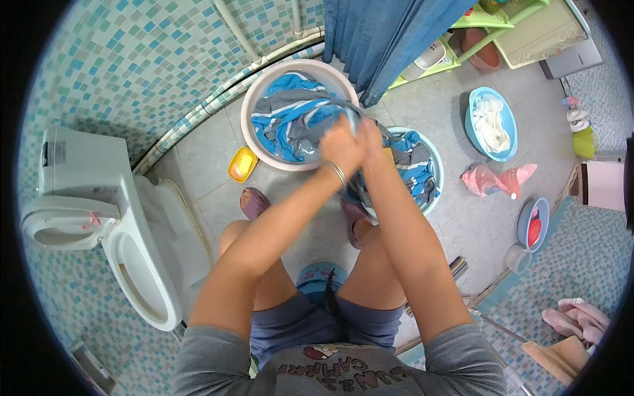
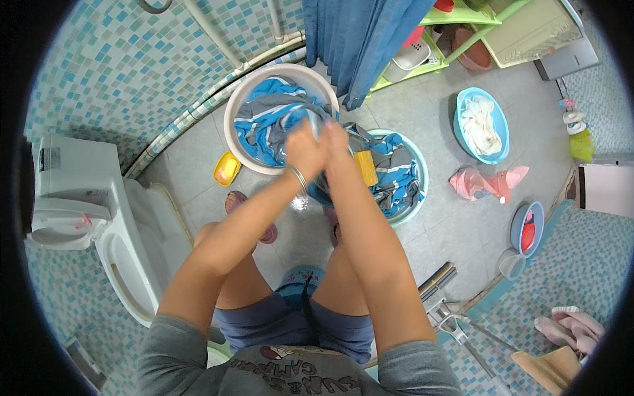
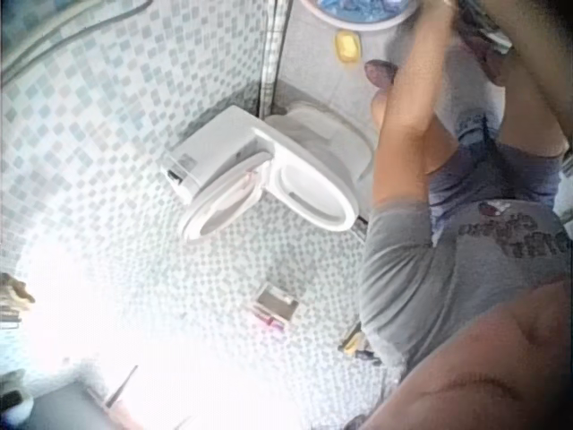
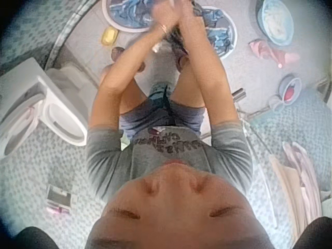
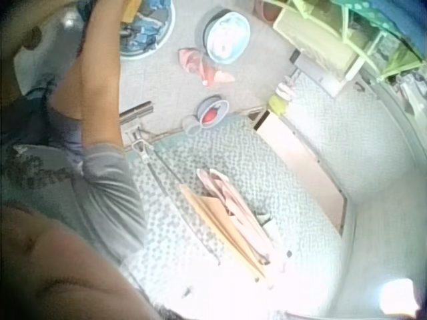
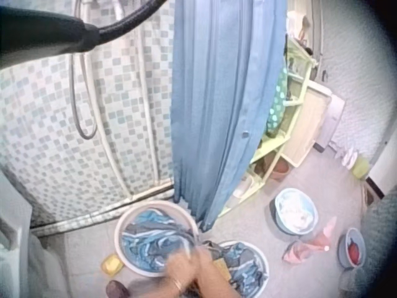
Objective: The person sits on a small bucket in a bathroom and hand-washes a blue and grey garment in a large white basin filled with water. They use a yellow bar of soap to scrub the fabric, generating suds, and repeatedly submerge and wring the item.
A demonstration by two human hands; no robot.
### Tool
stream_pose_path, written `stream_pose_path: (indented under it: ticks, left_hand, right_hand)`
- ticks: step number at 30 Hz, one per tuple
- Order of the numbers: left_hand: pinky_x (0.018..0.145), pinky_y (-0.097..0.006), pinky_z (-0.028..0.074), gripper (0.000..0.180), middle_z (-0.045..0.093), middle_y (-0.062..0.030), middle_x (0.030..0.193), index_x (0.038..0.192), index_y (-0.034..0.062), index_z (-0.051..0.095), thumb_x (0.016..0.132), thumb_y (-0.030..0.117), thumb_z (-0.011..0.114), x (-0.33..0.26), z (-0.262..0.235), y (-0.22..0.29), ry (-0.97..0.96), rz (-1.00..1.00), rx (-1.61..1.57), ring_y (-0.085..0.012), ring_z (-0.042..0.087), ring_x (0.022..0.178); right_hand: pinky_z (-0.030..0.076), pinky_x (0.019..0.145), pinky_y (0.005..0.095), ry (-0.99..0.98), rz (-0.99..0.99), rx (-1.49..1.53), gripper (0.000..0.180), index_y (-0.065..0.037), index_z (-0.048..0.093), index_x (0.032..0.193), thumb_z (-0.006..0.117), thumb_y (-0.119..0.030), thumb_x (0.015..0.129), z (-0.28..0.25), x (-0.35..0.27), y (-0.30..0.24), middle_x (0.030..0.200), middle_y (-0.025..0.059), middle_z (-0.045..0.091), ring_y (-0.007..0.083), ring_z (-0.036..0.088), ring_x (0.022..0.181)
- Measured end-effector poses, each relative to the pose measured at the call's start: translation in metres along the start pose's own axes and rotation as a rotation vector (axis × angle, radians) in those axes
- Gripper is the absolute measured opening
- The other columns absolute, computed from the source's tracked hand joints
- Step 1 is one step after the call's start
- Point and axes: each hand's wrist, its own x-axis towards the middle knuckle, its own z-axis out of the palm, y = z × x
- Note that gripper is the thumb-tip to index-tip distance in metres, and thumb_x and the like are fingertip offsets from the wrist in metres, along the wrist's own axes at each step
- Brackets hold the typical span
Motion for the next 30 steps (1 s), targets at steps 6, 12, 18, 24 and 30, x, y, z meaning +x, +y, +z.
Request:
stream_pose_path:
  ticks: [6,12,18,24,30]
  left_hand:
    - [0.082,-0.048,0.044,0.057,0.054,-0.033,0.109,0.113,-0.0078,0.048,0.086,0.043,0.053,0.0,0.008,-0.009,0.238,0.012,-0.059,-0.0452,0.055,0.099]
    - [0.071,-0.052,0.046,0.039,0.06,-0.0254,0.083,0.092,0.0006,0.053,0.087,0.039,0.052,0.033,-0.028,-0.025,0.102,-0.13,-0.189,-0.045,0.058,0.08]
    - [0.073,-0.045,0.046,0.04,0.061,-0.0253,0.095,0.102,0.0017,0.053,0.087,0.038,0.056,-0.005,-0.004,0.001,0.135,0.063,-0.151,-0.0426,0.059,0.084]
    - [0.082,-0.038,0.048,0.065,0.061,-0.0283,0.1,0.106,-0.0138,0.046,0.08,0.042,0.066,0.068,-0.061,-0.105,0.089,-0.174,-0.213,-0.0345,0.062,0.093]
    - [0.085,-0.033,0.048,0.099,0.051,-0.0296,0.116,0.121,-0.0185,0.026,0.065,0.041,0.081,0.065,-0.085,-0.126,-0.093,-0.206,-0.322,-0.033,0.056,0.104]
  right_hand:
    - [0.048,0.074,0.038,0.164,-0.078,-0.407,0.038,0.001,0.056,0.106,0.047,-0.033,0.091,0.029,0.0,-0.015,0.1,0.015,0.062,0.0262,0.06,0.085]
    - [0.045,0.066,0.0359,0.24,-0.002,-0.184,0.025,-0.001,0.058,0.081,0.058,-0.026,0.084,0.09,-0.063,0.002,0.084,0.009,0.059,0.0227,0.056,0.074]
    - [0.046,0.075,0.0376,0.061,-0.016,-0.104,0.033,-0.003,0.06,0.088,0.056,-0.036,0.087,0.041,-0.022,-0.017,0.097,0.0107,0.062,0.0211,0.058,0.086]
    - [0.044,0.089,0.0373,-0.06,0.236,-0.425,0.068,0.004,0.052,0.117,0.069,-0.049,0.077,0.067,-0.072,-0.045,0.11,0.0132,0.06,0.0206,0.057,0.096]
    - [0.048,0.077,0.0305,-0.138,-0.037,-1.519,0.042,0.006,0.065,0.096,0.073,-0.026,0.071,0.033,-0.057,-0.062,0.089,0.0176,0.065,0.0227,0.062,0.077]
